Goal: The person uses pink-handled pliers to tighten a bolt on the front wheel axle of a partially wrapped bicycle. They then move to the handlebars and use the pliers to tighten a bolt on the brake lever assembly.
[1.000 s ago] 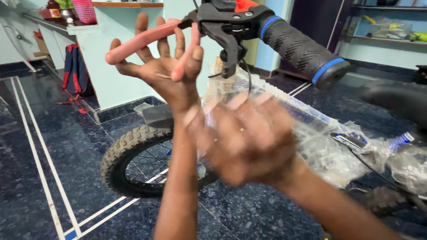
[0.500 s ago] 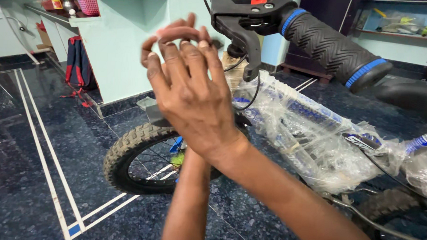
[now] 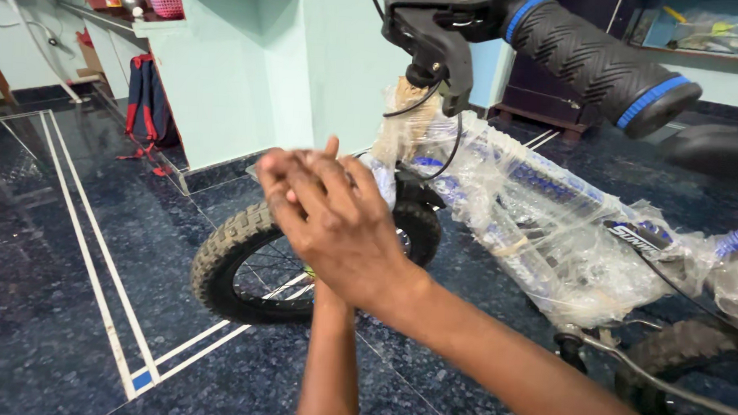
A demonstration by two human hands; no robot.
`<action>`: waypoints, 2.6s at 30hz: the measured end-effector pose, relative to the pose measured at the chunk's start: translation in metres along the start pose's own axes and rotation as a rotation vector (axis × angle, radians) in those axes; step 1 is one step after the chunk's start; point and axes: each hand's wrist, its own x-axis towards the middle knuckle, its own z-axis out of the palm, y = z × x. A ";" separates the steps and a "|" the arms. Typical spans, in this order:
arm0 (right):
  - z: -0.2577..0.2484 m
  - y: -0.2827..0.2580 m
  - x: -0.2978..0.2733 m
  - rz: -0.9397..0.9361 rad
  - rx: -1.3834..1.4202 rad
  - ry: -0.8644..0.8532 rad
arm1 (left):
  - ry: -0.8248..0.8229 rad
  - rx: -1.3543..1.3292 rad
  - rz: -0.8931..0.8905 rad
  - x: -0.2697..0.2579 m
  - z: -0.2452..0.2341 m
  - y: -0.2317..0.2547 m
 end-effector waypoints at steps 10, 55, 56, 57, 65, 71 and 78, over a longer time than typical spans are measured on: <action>0.025 -0.035 -0.007 -0.026 0.236 -0.037 | 0.105 0.000 -0.058 -0.009 -0.051 0.015; 0.068 -0.008 -0.153 1.582 1.766 -0.677 | -0.427 -0.509 -0.742 0.018 -0.120 0.034; 0.070 -0.008 -0.162 1.616 1.765 -0.681 | -0.519 -0.464 -0.791 0.016 -0.119 0.033; 0.070 -0.007 -0.172 1.649 1.764 -0.686 | -0.611 -0.417 -0.838 0.013 -0.117 0.032; 0.078 -0.016 -0.215 1.654 1.669 -0.770 | -0.832 -0.172 -1.271 0.000 -0.137 0.032; 0.101 -0.058 -0.252 1.739 1.662 -0.949 | -1.017 0.056 -1.485 -0.009 -0.186 0.038; 0.122 -0.079 -0.271 1.833 1.666 -0.985 | -0.968 0.068 -1.622 -0.036 -0.248 0.015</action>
